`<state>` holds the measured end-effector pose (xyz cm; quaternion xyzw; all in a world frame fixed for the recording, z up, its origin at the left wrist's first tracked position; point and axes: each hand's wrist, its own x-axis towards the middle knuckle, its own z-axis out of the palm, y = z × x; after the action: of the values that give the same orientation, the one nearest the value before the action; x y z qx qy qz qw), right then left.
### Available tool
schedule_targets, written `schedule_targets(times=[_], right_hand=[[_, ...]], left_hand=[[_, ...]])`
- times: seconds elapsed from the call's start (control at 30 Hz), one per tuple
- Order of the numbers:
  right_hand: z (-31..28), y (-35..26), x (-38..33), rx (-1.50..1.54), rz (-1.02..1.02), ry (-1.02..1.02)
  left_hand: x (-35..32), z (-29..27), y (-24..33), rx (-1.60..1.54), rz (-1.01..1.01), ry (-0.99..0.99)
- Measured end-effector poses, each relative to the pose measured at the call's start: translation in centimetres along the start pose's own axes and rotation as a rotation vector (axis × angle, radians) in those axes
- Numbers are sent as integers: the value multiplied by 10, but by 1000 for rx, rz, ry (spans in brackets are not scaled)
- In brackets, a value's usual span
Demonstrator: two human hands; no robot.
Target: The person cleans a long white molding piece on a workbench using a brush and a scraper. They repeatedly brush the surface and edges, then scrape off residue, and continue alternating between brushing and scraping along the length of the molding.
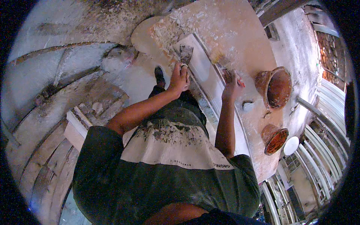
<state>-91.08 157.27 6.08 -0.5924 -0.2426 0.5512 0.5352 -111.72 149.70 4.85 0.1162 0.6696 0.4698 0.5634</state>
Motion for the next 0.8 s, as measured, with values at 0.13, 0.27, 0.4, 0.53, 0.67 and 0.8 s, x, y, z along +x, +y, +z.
schedule_targets(times=[0.13,0.27,0.4,0.53,0.67,0.8], right_hand=[[18,5,18,-35,44,-105],[16,8,51,133,173,-137],[24,3,43,-92,368,-285],[88,-11,-15,-433,323,-564],[97,1,-2,-907,-267,-551],[119,-50,-20,-1354,-390,-623]], left_hand=[[90,0,18,-285,-22,84],[84,-1,80,-364,11,-61],[52,4,65,-89,-63,-295],[51,12,17,200,211,-465],[44,-16,38,940,729,-410],[45,-41,36,1229,951,-496]])
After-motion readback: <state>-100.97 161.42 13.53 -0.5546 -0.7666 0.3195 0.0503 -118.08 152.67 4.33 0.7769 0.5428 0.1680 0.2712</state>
